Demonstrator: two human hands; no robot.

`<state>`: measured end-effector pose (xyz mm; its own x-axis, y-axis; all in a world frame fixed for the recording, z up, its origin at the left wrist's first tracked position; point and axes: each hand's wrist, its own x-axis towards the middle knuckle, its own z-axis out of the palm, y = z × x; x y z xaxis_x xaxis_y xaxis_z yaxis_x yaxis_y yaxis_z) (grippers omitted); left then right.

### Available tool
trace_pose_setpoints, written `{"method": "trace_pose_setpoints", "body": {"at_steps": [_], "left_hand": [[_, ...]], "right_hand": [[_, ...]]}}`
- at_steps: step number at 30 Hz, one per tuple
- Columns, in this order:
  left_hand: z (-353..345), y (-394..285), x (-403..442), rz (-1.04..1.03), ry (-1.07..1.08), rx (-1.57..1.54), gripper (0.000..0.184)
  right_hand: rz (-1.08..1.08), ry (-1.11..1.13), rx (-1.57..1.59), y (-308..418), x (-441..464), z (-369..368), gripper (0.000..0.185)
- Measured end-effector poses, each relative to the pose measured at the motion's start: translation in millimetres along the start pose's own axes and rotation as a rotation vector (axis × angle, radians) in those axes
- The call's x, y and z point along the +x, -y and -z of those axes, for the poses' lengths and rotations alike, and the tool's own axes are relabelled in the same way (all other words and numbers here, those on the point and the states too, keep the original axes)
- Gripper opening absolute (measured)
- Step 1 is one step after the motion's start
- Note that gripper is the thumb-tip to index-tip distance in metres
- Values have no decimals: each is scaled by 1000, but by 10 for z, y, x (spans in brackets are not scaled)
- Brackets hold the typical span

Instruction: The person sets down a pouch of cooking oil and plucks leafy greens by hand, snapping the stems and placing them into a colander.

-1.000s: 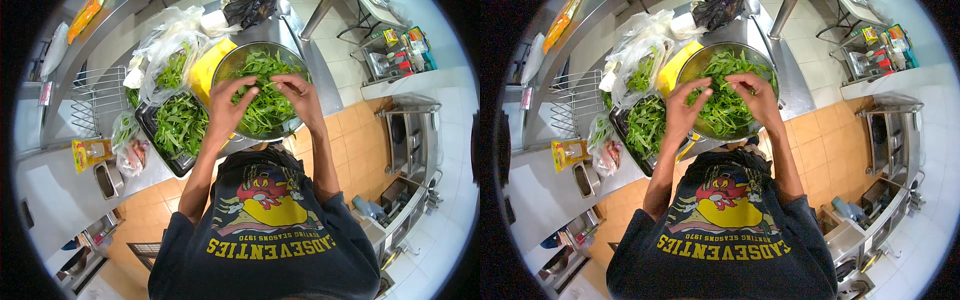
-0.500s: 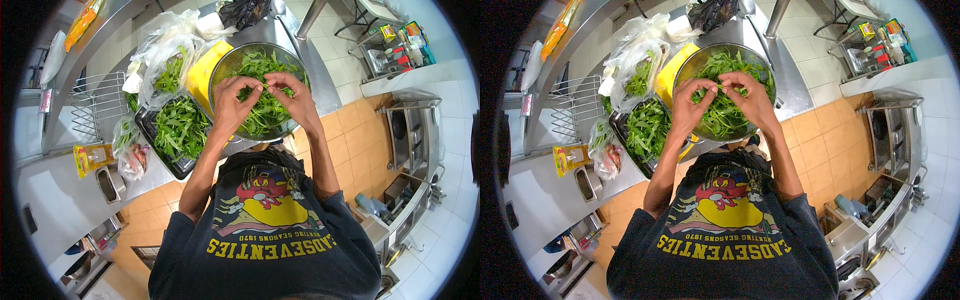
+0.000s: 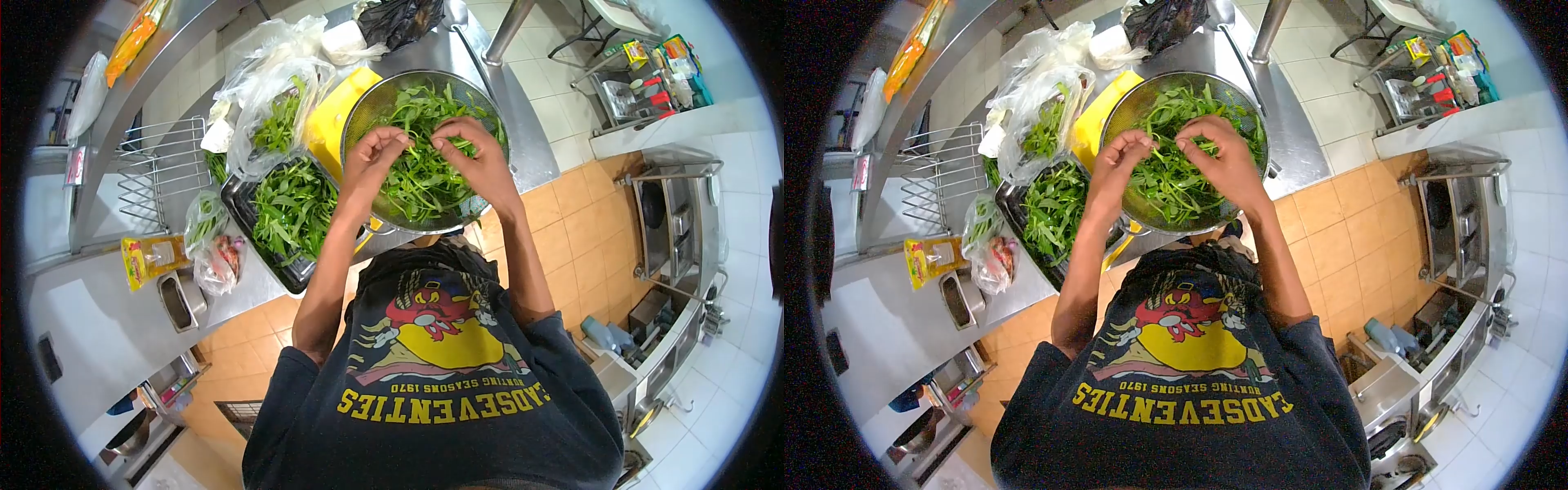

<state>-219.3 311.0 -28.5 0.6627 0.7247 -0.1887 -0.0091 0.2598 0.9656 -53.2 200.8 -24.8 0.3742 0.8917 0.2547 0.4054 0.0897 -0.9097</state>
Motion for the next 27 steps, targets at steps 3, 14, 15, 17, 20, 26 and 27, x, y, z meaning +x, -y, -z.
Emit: {"method": "trace_pose_setpoints", "body": {"at_steps": [3, 14, 15, 17, 20, 26, 27], "left_hand": [[163, 58, 2, 66, -13, -18, 18], [1358, -106, -621, -255, -532, 746, 17], [1465, -114, -690, -246, -553, 894, 17], [1582, -83, -817, -296, -583, 1142, 19], [1623, -21, -893, -247, -609, 1146, 19], [1529, 111, -857, -134, -542, 754, 22], [1398, 43, -829, -93, -530, 748, 20]], "right_hand": [[-53, 2, 56, 37, 12, 30, 11], [-238, -34, 65, -87, -35, 167, 17], [-245, -28, 59, -98, -30, 177, 17], [-250, -26, 48, -128, -14, 184, 17], [-246, -44, 2, -181, 6, 219, 17], [-125, 91, -287, -121, 13, 246, 21], [-39, 95, -403, -161, -1, 209, 22]]}}
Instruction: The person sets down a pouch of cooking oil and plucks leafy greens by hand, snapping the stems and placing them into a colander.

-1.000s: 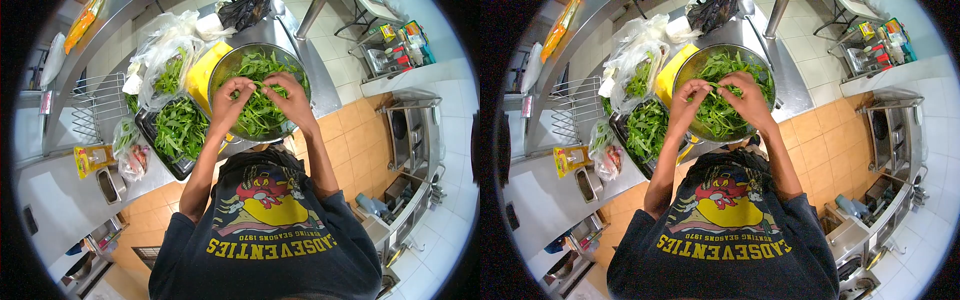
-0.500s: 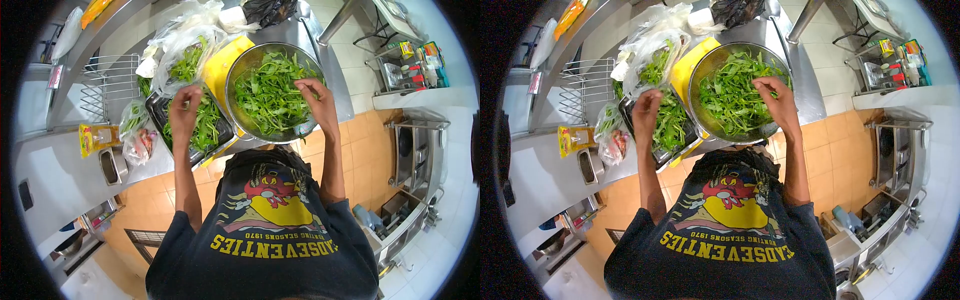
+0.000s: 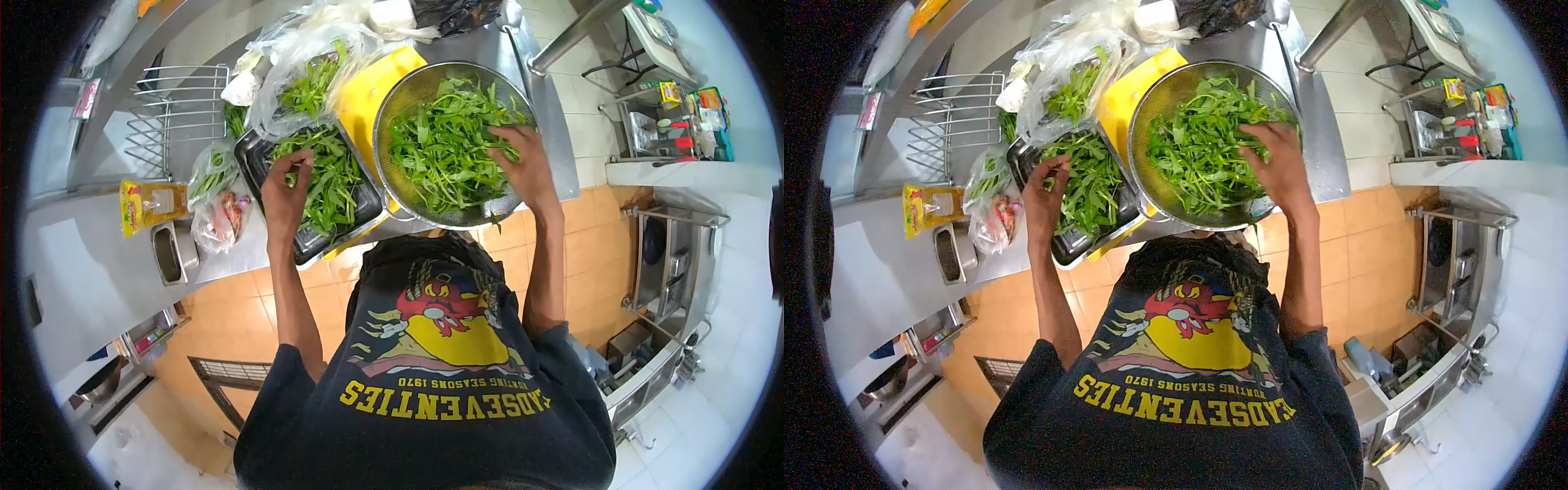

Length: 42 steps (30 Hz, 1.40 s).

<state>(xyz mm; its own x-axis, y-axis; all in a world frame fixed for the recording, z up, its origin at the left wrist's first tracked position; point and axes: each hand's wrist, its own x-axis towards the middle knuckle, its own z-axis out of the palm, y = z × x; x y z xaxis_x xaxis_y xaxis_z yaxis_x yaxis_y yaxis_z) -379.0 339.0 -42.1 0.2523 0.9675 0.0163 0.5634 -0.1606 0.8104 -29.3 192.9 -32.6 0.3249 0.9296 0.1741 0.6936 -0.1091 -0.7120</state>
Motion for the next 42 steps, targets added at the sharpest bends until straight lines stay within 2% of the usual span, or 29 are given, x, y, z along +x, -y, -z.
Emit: {"method": "trace_pose_setpoints", "body": {"at_steps": [1, 4, 8, 11, 12, 16, 19, 22, 25, 28, 33, 37, 42], "left_hand": [[-86, -42, -4, -52, 6, -18, 19], [-349, -85, 17, -229, 29, -130, 18], [-697, -224, 66, -226, 132, -220, 18], [-905, -485, 69, -273, 186, -142, 19], [-1034, -439, 135, -350, 196, -149, 23], [-1399, -611, 329, -406, 159, -15, 31], [-1603, -640, 507, -360, 176, -30, 27], [-1688, -687, 619, -434, 231, 10, 25], [-1663, -742, 621, -559, 189, 201, 19], [-1602, -845, 609, -593, 86, 35, 18], [-1467, -1055, 595, -473, 161, -185, 14], [-1497, -967, 643, -420, 239, -280, 16], [-1532, -831, 595, -335, 302, -149, 19]], "right_hand": [[77, -16, -122, -39, -12, -46, 23], [-1, 32, -125, -165, -20, -158, 17], [-49, 21, -59, -133, -14, -143, 11], [-15, -11, -73, -113, -21, -100, 11], [9, -22, -85, -113, -26, -89, 12], [32, -92, -89, -171, -82, -125, 13], [7, -89, -55, -163, -138, -122, 14], [-28, -91, -13, -156, -165, -103, 14], [-78, -104, 35, -107, -176, -57, 14], [-104, -116, 86, -54, -168, 10, 15], [-51, -130, 123, 5, -61, 68, 15], [42, -225, 30, 24, 134, -112, 16], [143, -275, -76, -161, 620, -497, 19]]}}
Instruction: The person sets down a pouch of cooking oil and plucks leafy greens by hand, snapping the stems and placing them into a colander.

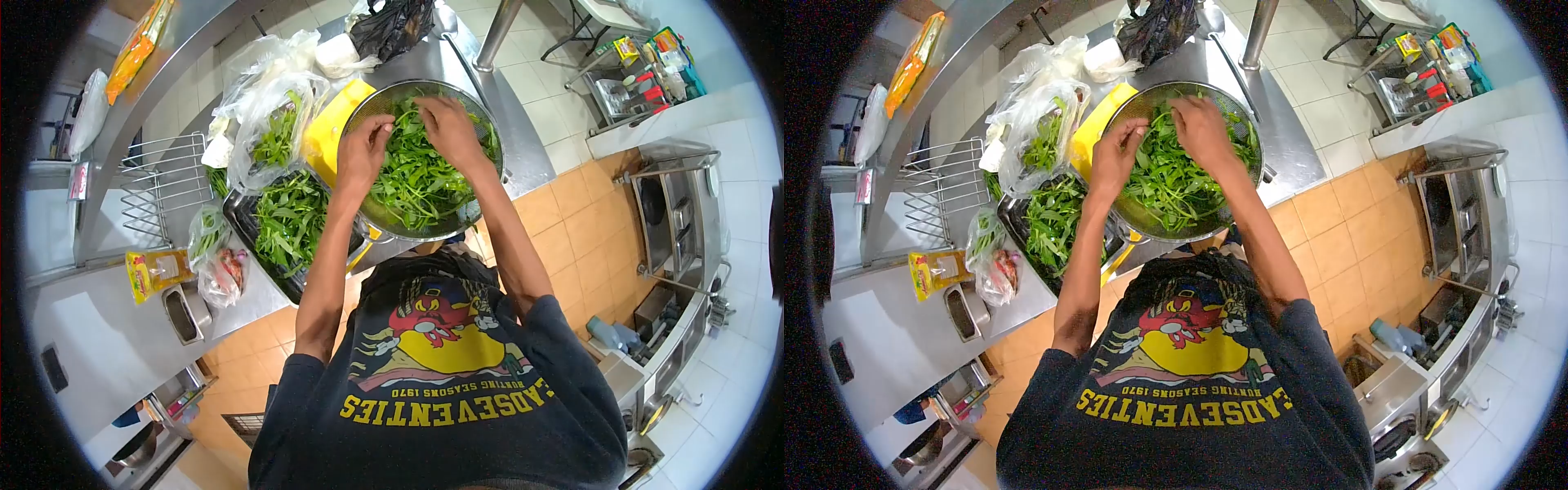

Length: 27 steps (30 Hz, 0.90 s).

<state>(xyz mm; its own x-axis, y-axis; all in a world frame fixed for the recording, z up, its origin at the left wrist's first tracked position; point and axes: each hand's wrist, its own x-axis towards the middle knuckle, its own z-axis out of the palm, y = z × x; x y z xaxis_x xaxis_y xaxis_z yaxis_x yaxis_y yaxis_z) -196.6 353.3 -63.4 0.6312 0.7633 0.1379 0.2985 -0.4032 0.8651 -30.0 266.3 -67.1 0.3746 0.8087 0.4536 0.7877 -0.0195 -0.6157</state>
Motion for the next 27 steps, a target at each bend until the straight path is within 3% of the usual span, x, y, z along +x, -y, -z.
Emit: {"method": "trace_pose_setpoints", "body": {"at_steps": [4, 7, 10, 14, 17, 22, 27], "left_hand": [[-14, 67, -102, -20, -1, 8, 21], [29, 89, -147, 3, -3, 1, 21], [69, 73, -155, 57, 10, 37, 22], [37, 80, -108, 13, -81, -38, 22], [46, -89, -66, -28, -149, -110, 21], [52, -246, 23, -69, -147, -288, 21], [26, -427, -41, -66, -170, -462, 19]], "right_hand": [[28, 103, -132, -211, 50, -247, 17], [-68, 175, -57, -234, 25, -171, 14], [-24, 46, -22, -190, -12, -60, 12], [-175, -26, 220, 53, 93, 336, 12], [-107, -121, 365, 172, 220, 626, 16], [-320, -61, 785, 456, 362, 1086, 19], [-358, 23, 851, 359, 169, 938, 15]]}}
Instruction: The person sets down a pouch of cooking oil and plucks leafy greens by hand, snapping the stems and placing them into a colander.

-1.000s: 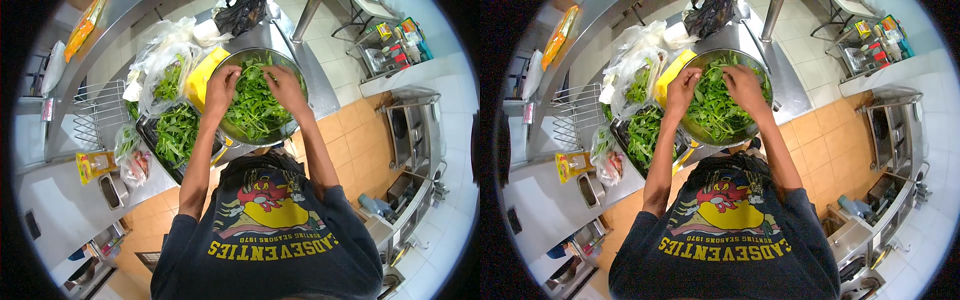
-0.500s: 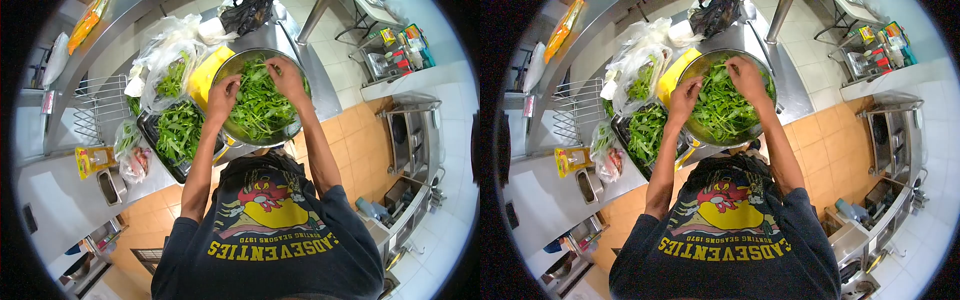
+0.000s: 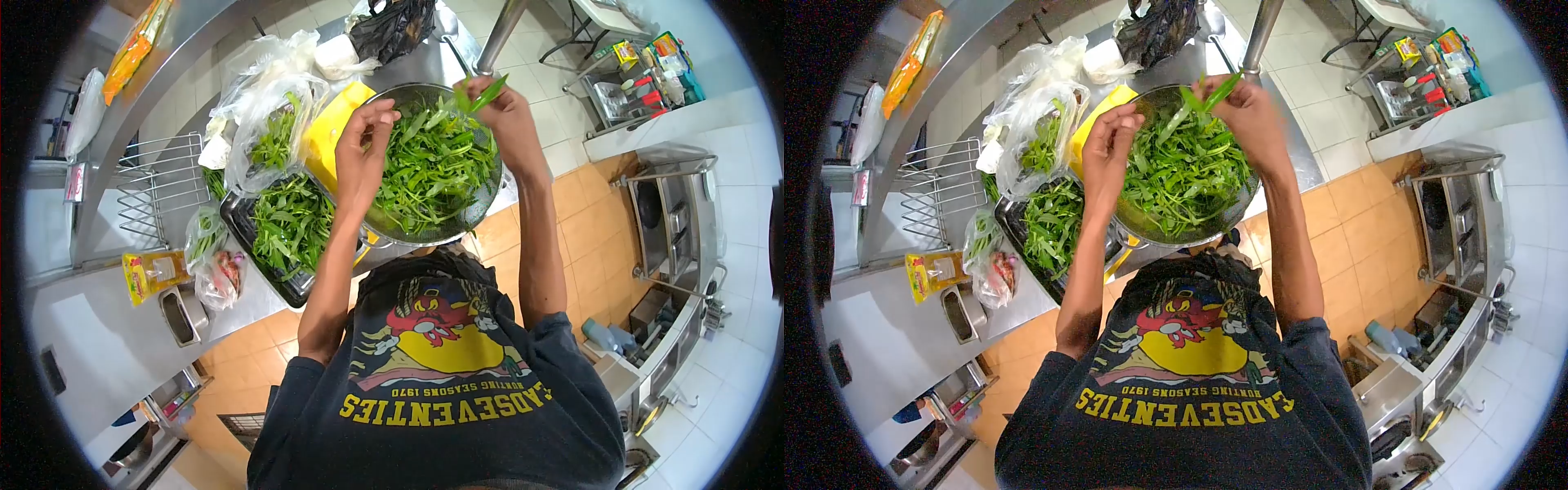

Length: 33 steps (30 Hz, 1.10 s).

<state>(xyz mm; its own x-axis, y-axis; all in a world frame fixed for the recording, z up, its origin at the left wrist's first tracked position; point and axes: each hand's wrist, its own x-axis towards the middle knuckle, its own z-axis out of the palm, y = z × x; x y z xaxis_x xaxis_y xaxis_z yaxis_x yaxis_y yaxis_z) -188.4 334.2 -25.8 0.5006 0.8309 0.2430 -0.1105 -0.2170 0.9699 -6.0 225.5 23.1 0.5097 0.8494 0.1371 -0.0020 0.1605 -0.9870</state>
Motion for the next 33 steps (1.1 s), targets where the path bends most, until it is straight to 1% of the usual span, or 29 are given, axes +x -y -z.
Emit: {"method": "trace_pose_setpoints", "body": {"at_steps": [3, 4, 6, 8, 10, 13, 16, 19, 22, 25, 28, 31, 32, 33], "left_hand": [[-37, -141, -68, 82, -11, -75, 18], [-33, -119, -88, 87, 22, -25, 19], [-26, -67, -115, 92, 87, 74, 19], [-34, -83, -147, 106, 135, 77, 21], [-40, -112, -181, 156, 190, 47, 22], [-76, -119, -202, 134, 226, 138, 24], [-46, -89, -212, 237, 303, 192, 26], [-17, 38, -243, 244, 337, 158, 27], [4, 78, -245, 286, 313, 43, 27], [37, -57, -230, 383, 317, 19, 24], [63, -9, -238, 357, 330, 46, 22], [69, 58, -253, 254, 329, 98, 20], [69, 60, -262, 248, 336, 95, 20], [69, 47, -275, 243, 341, 92, 19]], "right_hand": [[-45, 72, -50, -300, -87, 7, 14], [-54, 100, -71, -369, -104, 7, 13], [-114, 77, -34, -429, -178, -55, 13], [-163, 91, -33, -386, -229, -103, 13], [-128, 77, -92, -403, -260, -130, 13], [-83, 61, -132, -396, -302, -186, 13], [-26, 71, -195, -430, -307, -182, 14], [1, 102, -226, -442, -317, -176, 15], [-15, 116, -217, -387, -328, -205, 15], [-5, 132, -231, -385, -356, -233, 15], [41, 146, -299, -393, -393, -262, 14], [90, 129, -394, -372, -420, -284, 14], [106, 119, -427, -365, -424, -287, 13], [85, 102, -397, -387, -431, -283, 13]]}}
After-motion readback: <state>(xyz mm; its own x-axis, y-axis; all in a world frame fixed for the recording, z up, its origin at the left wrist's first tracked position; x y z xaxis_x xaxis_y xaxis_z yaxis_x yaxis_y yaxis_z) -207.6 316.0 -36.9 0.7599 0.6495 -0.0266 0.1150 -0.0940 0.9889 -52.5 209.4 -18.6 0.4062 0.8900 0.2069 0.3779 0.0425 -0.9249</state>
